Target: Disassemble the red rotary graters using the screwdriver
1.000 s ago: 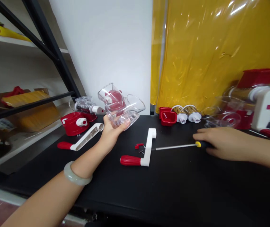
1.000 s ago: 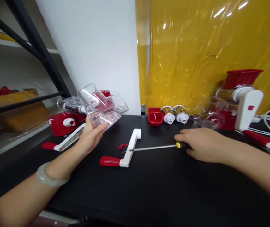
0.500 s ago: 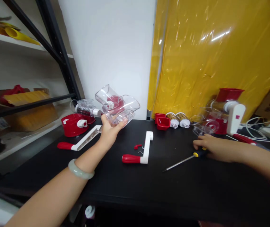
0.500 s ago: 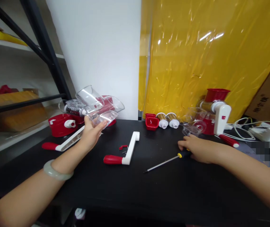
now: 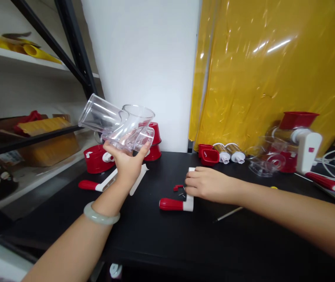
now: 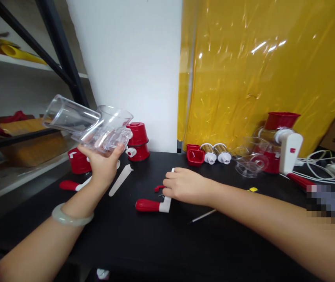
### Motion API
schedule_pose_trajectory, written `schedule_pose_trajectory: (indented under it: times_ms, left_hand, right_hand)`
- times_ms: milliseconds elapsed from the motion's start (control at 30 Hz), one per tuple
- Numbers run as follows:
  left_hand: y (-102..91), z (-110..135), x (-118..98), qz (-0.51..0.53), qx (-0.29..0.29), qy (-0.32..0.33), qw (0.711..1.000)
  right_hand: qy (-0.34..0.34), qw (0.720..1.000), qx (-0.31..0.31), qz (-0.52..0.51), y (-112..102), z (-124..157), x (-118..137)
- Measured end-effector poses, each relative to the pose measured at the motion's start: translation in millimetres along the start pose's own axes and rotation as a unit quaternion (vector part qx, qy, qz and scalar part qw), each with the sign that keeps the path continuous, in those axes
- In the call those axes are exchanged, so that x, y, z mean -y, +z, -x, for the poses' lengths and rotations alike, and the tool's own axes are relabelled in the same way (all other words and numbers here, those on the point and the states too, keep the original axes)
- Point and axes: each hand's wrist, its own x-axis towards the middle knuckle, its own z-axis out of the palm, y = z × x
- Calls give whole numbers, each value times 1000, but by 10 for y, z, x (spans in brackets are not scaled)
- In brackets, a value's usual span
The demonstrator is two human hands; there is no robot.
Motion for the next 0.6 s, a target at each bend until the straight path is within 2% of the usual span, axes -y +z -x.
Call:
schedule_pose_trajectory:
  times_ms: [67, 133, 267, 333, 433, 600]
  left_hand:
    - [-6, -16, -7, -6, -8, 19, 1000]
    - [-12, -37, -6, -6, -15, 30, 999]
    - [-14, -86, 16, 10, -37, 56, 998]
    - [-11, -98, 27, 10, -51, 63, 997]
    - [-8, -83, 43, 0, -43, 38, 998]
    - [-8, -18, 123, 24, 12, -16, 1000]
  right_hand:
    - [-12, 1000, -2, 8, -39, 4, -42]
    - [-9, 1000, -7, 17, -172, -7, -142]
    - [45, 998, 6, 51, -487, -202, -520]
    - [69, 995, 32, 66, -492, -381, -731]
    - [91, 989, 106, 53, -242, -654, -947]
    - [97, 988, 117, 32, 318, -913, -1049]
